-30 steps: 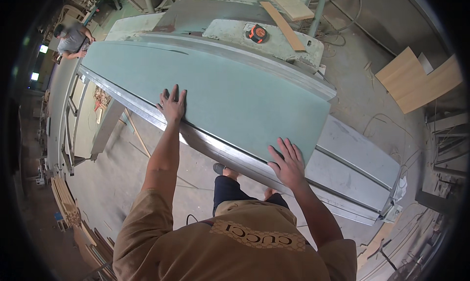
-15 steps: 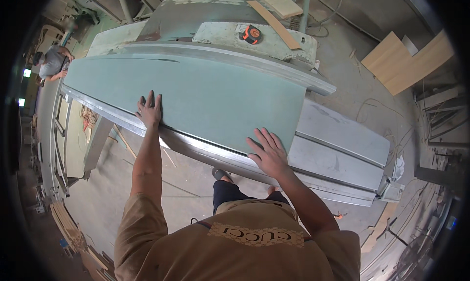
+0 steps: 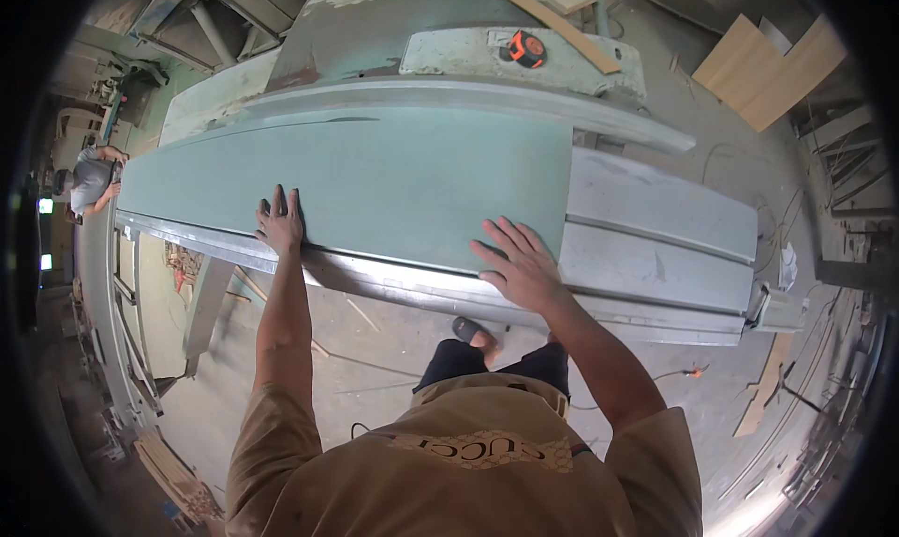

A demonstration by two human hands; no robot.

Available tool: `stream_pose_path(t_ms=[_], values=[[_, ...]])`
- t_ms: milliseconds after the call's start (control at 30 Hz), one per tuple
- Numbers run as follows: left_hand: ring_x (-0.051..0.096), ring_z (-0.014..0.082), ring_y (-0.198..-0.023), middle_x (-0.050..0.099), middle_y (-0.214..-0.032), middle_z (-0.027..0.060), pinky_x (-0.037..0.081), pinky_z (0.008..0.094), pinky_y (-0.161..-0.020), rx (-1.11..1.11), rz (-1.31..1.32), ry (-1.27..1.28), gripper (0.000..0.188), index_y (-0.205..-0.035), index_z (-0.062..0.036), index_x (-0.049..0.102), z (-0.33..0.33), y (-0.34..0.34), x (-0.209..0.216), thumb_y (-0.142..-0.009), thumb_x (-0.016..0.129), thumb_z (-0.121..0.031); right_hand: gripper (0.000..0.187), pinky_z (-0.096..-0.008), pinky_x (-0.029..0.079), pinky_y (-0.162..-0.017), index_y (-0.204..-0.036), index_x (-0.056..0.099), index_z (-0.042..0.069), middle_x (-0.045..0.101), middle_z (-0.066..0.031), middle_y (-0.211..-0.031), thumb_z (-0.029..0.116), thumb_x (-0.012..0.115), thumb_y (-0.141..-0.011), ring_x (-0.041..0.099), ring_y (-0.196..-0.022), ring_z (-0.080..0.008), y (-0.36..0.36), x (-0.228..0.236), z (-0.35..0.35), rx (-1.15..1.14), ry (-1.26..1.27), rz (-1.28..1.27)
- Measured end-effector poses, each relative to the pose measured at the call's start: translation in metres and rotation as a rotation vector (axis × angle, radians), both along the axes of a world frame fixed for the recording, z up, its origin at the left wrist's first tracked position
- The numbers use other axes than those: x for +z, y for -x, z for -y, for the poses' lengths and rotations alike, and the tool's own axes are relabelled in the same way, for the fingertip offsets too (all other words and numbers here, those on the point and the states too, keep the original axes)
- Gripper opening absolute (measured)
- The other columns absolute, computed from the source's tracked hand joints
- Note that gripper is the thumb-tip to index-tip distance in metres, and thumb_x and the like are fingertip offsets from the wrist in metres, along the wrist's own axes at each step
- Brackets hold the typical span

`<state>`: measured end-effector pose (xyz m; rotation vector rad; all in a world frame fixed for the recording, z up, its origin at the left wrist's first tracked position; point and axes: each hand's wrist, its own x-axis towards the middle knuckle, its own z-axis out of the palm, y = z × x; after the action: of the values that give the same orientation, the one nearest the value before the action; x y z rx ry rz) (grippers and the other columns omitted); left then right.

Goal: Sanding the edge of a wooden board and positioning it on a sliding table saw in a furniture manufacturing facility.

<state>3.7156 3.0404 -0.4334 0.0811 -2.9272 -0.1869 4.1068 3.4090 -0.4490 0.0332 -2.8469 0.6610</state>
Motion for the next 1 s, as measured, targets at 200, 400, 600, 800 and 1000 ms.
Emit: stream_pose_path(t_ms=[200,400,600,800,1000], values=[[0.026,0.0364,-0.164,0.038,-0.173,0.0158,0.009,0.0698,-0.131,0.048,-0.01,0.014,0.067,-0.161,-0.0437,0.053,-0.005,-0.007,-0.01,-0.103,0.046,-0.078,0.059,-0.0488,0.03,-0.13,-0.154,0.062,0.025,0.047,-0.0083,-0.168,0.041,0.074,-0.098,0.04,-0.157,-0.0295,-0.004,-0.008,-0.002,0.005,0.033,-0.022],[0.034,0.0418,-0.158,0.048,-0.163,0.0194,0.013,0.0666,-0.131,-0.292,-0.129,-0.077,0.05,-0.148,-0.0332,0.069,-0.09,-0.113,-0.034,-0.104,0.063,-0.056,0.059,-0.0495,0.024,-0.133,-0.159,0.057,0.026,0.041,-0.009,-0.172,0.044,0.068,-0.103,0.034,-0.161,-0.0305,-0.009,-0.013,-0.002,0.028,0.05,0.03],[0.034,0.0475,-0.157,0.048,-0.162,0.0228,0.012,0.0691,-0.13,-0.541,-0.026,-0.269,0.049,-0.147,-0.0255,0.07,-0.199,-0.264,-0.027,-0.102,0.07,-0.045,0.061,-0.0502,0.023,-0.133,-0.158,0.057,0.023,0.041,-0.0105,-0.172,0.044,0.069,-0.102,0.034,-0.16,-0.031,-0.014,-0.023,-0.007,0.032,0.079,-0.036],[0.032,0.0459,-0.159,0.044,-0.165,0.0236,0.014,0.0663,-0.13,-0.43,-0.047,-0.205,0.048,-0.149,-0.0261,0.069,-0.226,-0.29,-0.035,-0.106,0.062,-0.049,0.058,-0.0498,0.023,-0.132,-0.154,0.06,0.02,0.046,-0.0118,-0.168,0.047,0.066,-0.103,0.035,-0.159,-0.0313,-0.016,-0.024,-0.004,0.021,0.084,-0.111],[0.033,0.0438,-0.159,0.045,-0.166,0.0214,0.015,0.065,-0.131,-0.412,-0.06,-0.131,0.047,-0.148,-0.0289,0.07,-0.232,-0.288,-0.036,-0.108,0.061,-0.052,0.059,-0.0496,0.02,-0.133,-0.152,0.06,0.018,0.045,-0.0115,-0.169,0.046,0.07,-0.101,0.033,-0.161,-0.0315,-0.013,-0.031,-0.003,0.015,0.113,-0.092]])
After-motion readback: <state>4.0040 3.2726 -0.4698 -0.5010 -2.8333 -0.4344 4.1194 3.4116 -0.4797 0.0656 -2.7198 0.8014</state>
